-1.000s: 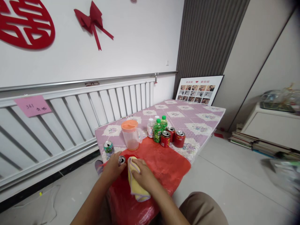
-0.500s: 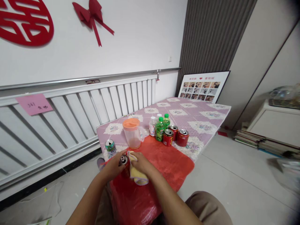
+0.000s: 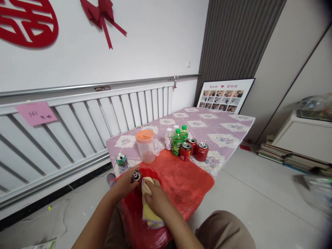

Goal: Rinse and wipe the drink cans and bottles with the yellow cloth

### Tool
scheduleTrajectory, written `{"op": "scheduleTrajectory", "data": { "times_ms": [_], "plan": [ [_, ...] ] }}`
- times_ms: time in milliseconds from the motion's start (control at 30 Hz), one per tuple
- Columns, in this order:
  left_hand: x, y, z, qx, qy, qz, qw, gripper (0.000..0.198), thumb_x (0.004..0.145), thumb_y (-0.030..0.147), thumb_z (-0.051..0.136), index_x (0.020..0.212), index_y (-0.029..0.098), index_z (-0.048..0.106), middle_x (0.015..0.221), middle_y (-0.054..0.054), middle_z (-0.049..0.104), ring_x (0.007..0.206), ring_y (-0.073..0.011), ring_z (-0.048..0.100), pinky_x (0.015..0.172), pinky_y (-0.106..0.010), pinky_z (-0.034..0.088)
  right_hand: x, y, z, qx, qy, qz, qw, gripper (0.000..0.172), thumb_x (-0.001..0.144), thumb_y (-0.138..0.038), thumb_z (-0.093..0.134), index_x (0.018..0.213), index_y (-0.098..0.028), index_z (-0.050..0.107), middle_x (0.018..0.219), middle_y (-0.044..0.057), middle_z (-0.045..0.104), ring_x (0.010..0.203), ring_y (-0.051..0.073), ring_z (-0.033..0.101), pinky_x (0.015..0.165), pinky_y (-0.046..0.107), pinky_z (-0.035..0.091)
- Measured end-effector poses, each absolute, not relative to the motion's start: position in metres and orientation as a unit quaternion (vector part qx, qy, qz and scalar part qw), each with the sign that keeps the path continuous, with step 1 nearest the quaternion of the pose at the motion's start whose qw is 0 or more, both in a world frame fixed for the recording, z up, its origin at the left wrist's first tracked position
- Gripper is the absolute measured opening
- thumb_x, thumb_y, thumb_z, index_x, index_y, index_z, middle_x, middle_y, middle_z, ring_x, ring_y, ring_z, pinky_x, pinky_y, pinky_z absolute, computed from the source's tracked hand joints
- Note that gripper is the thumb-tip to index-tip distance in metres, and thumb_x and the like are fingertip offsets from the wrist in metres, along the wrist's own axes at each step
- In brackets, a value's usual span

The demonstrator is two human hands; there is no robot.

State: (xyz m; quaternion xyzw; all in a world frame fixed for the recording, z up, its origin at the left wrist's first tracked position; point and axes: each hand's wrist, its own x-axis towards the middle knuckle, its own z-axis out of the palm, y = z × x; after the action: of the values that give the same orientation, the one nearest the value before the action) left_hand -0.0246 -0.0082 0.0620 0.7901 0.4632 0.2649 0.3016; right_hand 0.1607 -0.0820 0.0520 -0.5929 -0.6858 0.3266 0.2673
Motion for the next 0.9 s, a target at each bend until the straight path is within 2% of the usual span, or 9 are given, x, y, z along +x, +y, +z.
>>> {"op": "scheduleTrajectory", "data": {
  "times_ms": [200, 400, 567, 767, 900],
  "plan": [
    [-0.023, -0.009, 0.066, 0.804, 0.448, 0.265, 0.287, 0.067, 0.069, 0.008, 0.054, 0.135, 0.018, 0.045, 0.140, -0.011, 0.052, 0.131, -0.0249, 0.047, 0.115, -0.042, 0.032, 0.153, -0.105, 0.059, -0.583, -0.699, 0.325, 0.257, 0.060, 0.078, -0.016, 0.053, 0.137, -0.023, 0.049, 0.148, 0.014, 0.039, 0.126, 0.029, 0.051, 0.103, 0.040, 0.039],
    [-0.023, 0.004, 0.069, 0.837, 0.414, 0.230, 0.274, 0.074, 0.063, 0.002, 0.053, 0.134, 0.019, 0.047, 0.139, -0.009, 0.055, 0.128, -0.0246, 0.050, 0.113, -0.041, 0.035, 0.151, -0.116, 0.052, -0.510, -0.714, 0.370, 0.307, 0.058, 0.076, -0.017, 0.055, 0.133, -0.027, 0.053, 0.143, 0.007, 0.046, 0.130, 0.022, 0.048, 0.108, 0.035, 0.036],
    [-0.022, 0.006, 0.072, 0.845, 0.398, 0.240, 0.263, 0.069, 0.063, 0.003, 0.054, 0.130, 0.022, 0.052, 0.135, -0.006, 0.059, 0.124, -0.0229, 0.054, 0.112, -0.038, 0.038, 0.160, -0.112, 0.046, -0.522, -0.682, 0.362, 0.362, 0.058, 0.076, -0.015, 0.052, 0.134, -0.021, 0.054, 0.143, 0.010, 0.047, 0.134, 0.021, 0.043, 0.113, 0.035, 0.030],
    [-0.016, 0.000, 0.050, 0.793, 0.487, 0.306, 0.198, 0.061, 0.071, 0.020, 0.063, 0.130, 0.014, 0.047, 0.130, -0.017, 0.055, 0.127, -0.0333, 0.047, 0.111, -0.054, 0.033, 0.171, -0.092, 0.035, -0.563, -0.653, 0.309, 0.402, 0.057, 0.078, -0.016, 0.051, 0.135, -0.015, 0.052, 0.142, 0.013, 0.047, 0.133, 0.022, 0.043, 0.114, 0.036, 0.030],
    [-0.012, -0.001, 0.035, 0.767, 0.517, 0.331, 0.186, 0.059, 0.073, 0.020, 0.063, 0.130, 0.017, 0.047, 0.129, -0.014, 0.056, 0.127, -0.0312, 0.049, 0.111, -0.052, 0.034, 0.167, -0.076, 0.031, -0.562, -0.658, 0.301, 0.400, 0.057, 0.077, -0.016, 0.052, 0.134, -0.017, 0.053, 0.138, 0.012, 0.050, 0.129, 0.021, 0.047, 0.111, 0.034, 0.034]
  ]
}}
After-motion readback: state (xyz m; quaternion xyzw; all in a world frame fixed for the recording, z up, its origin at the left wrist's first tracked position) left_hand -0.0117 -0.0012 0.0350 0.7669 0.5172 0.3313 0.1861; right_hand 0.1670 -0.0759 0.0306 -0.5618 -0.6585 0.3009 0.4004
